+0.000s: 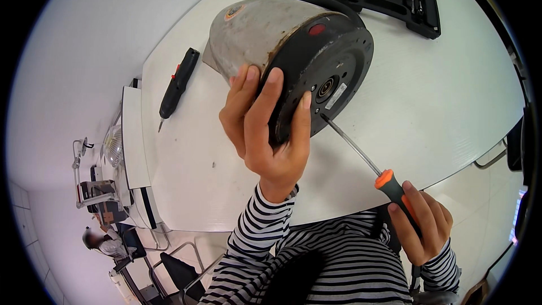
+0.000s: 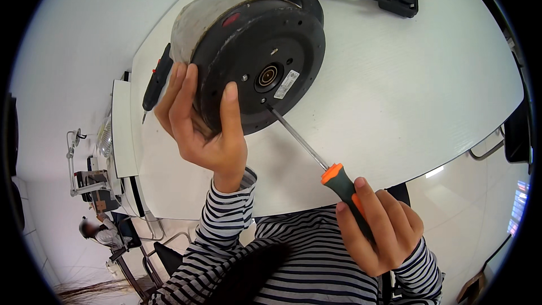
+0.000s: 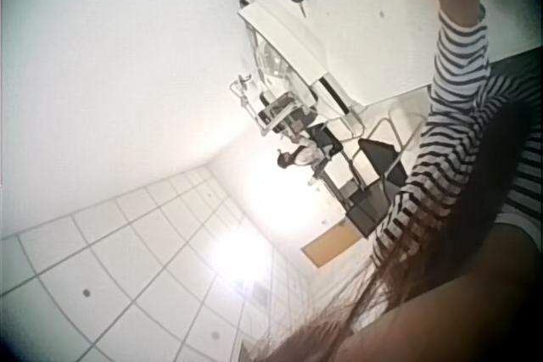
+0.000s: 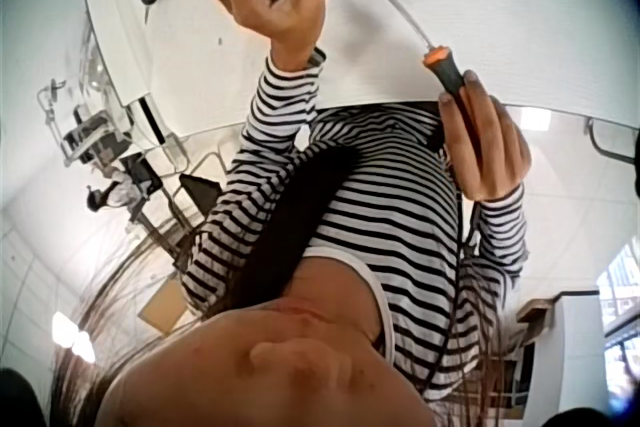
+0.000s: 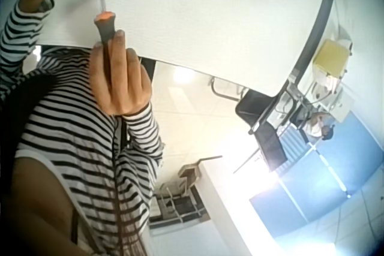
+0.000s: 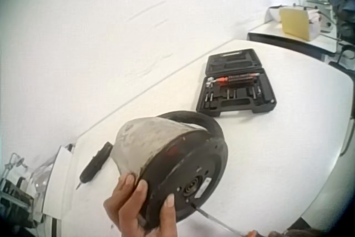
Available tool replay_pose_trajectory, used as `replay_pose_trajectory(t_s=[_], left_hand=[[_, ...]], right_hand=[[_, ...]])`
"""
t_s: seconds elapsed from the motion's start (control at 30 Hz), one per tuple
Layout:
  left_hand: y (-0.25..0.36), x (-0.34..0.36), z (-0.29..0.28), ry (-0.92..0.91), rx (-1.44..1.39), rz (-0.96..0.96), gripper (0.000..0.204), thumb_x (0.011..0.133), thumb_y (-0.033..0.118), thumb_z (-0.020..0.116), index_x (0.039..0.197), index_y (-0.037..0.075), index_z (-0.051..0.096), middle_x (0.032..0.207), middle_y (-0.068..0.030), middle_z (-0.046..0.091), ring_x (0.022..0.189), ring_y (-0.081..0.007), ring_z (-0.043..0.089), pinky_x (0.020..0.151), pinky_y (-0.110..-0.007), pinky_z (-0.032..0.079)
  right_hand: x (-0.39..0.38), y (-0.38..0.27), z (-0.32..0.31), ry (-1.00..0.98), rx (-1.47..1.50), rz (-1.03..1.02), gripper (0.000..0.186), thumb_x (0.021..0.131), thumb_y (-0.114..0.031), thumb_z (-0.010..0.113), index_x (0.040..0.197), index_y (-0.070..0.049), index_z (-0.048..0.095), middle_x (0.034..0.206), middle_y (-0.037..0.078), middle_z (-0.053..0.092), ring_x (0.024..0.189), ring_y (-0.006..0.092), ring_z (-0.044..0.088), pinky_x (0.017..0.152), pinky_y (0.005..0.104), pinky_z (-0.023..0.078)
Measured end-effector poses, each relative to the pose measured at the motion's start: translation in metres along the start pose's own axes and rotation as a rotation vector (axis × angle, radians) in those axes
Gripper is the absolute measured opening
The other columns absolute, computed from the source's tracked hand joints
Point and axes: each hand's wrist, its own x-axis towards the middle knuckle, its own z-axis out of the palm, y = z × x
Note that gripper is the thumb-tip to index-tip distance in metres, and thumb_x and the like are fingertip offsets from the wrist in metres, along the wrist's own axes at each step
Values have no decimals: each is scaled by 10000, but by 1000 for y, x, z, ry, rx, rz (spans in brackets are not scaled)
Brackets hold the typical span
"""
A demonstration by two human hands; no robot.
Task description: The person uses a screwdriver to loosen and remove screws from the base of a stainless steel electric kettle. After removing the screws, they place the kettle on a nearby table and then pick up a different kettle from the same table.
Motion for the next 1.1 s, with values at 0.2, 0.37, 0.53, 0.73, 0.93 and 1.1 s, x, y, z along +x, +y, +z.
replay_pose_trajectory(t_s=[0.2,0.37,0.53,0.73,0.93,1.1], left_hand=[[1,0,1,2,-27,-5,391,694,32,677,1063,-12,555,1103,-134,467,1081,-294,448,949,-428,349],[2,1,-2,-25,6,-9,392,697,34,677,1067,-6,555,1105,-129,462,1083,-294,447,951,-429,346],[2,0,-1,-9,-20,-15,393,696,33,677,1067,-7,555,1098,-128,464,1083,-294,446,954,-428,344],[2,2,-2,-29,17,0,395,693,29,676,1066,-15,553,1085,-133,468,1082,-297,447,952,-424,347],[3,2,-1,-25,11,-11,390,690,24,678,1059,-16,556,1091,-136,472,1074,-295,454,948,-425,354],[1,1,0,-4,-33,-16,402,681,16,684,1061,-13,555,1099,-136,470,1074,-292,454,952,-425,351]], right_hand=[[0,0,3,29,-2,-2,145,597,-35,672,726,-51,608,760,204,626,444,177,560,329,162,375],[-1,0,5,25,1,-2,147,600,-34,668,735,-48,612,767,211,627,445,180,564,332,163,376],[-2,0,3,-5,-5,6,152,605,-31,664,748,-49,616,769,216,626,454,185,568,335,164,375],[-3,0,4,-4,18,16,157,619,-31,663,767,-50,615,779,221,624,463,189,573,345,171,397],[-2,1,-1,-98,74,70,189,632,-25,666,809,-36,599,819,201,617,525,188,591,378,206,437],[7,1,-10,-156,472,536,229,662,-23,679,862,-15,568,842,168,608,648,201,605,531,244,471]])
